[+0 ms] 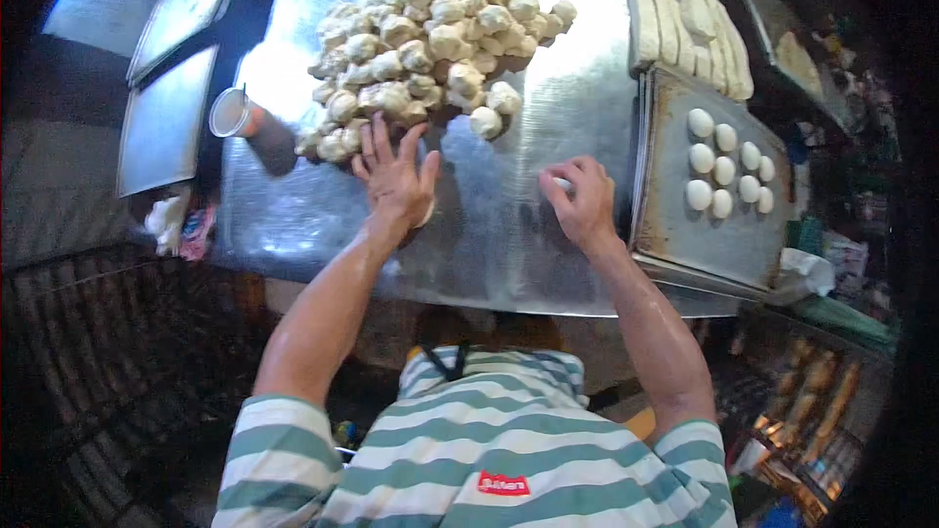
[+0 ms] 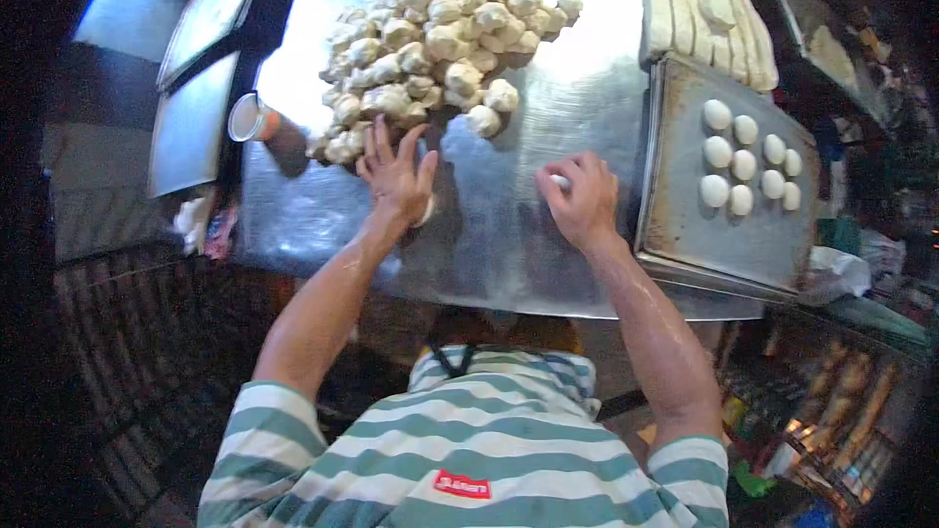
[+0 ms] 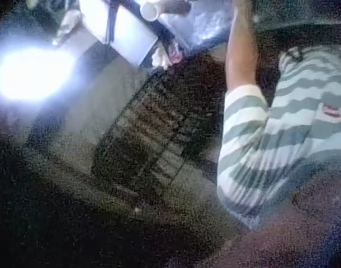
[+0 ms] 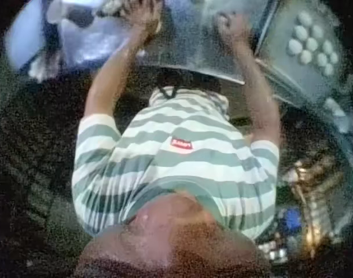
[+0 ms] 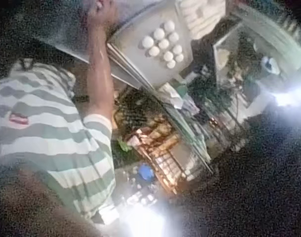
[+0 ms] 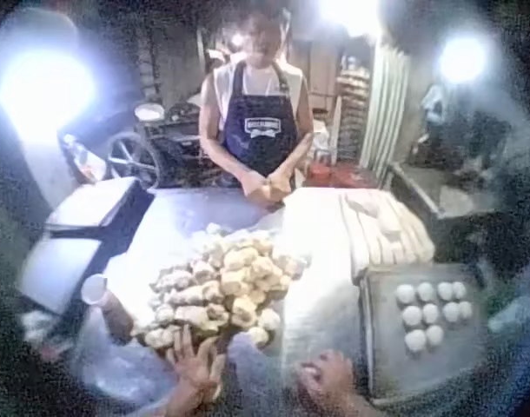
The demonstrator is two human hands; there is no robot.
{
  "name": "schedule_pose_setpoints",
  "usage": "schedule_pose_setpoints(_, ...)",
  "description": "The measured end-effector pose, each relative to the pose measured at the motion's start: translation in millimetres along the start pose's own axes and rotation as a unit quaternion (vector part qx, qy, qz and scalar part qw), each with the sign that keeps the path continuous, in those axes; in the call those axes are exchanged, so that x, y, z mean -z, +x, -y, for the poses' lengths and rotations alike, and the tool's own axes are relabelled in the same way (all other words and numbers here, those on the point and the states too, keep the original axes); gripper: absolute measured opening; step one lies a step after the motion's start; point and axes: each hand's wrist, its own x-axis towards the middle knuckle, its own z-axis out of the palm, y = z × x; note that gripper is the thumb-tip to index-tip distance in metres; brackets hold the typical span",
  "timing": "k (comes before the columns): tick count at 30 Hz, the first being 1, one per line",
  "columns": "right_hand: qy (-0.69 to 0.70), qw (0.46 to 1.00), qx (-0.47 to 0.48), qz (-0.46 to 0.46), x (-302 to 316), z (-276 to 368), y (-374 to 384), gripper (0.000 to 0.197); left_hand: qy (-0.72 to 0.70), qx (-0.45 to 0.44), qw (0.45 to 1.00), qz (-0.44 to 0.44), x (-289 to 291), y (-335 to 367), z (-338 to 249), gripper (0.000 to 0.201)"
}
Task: The person shapes small pieces of dough into round balls by hand and places them onto a metal baking tray. They then use a brush to apply a yellow liquid, likely egg wash, onto the tops of the dough balls. The person repeats this process, filling multiple trays with prepared dough balls.
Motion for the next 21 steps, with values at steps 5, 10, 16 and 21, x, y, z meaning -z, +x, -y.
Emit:
schedule_pose_setpoints(5,-0.078,0.991,-0.097,-0.053,-23,-3,52,0.029,-0.019,-0.021,0.999,0.035,5,2,-9,0.063)
schedule_pose_setpoints(10,-0.174,0.982,-0.015,-0.075,-32,1,52,0.023,-0.037,-0.027,0.998,0.045,12,0,-5,0.064)
schedule_pose_setpoints(16,-0.12,0.986,-0.1,-0.053,-9,4,85,0.026,-0.054,-0.038,0.998,0.019,12,3,-2,0.064)
schedule_pose_setpoints(21,-0.146,0.972,0.028,-0.182,-32,7,67,0.028,-0.044,0.015,0.997,0.067,16,5,-12,0.062)
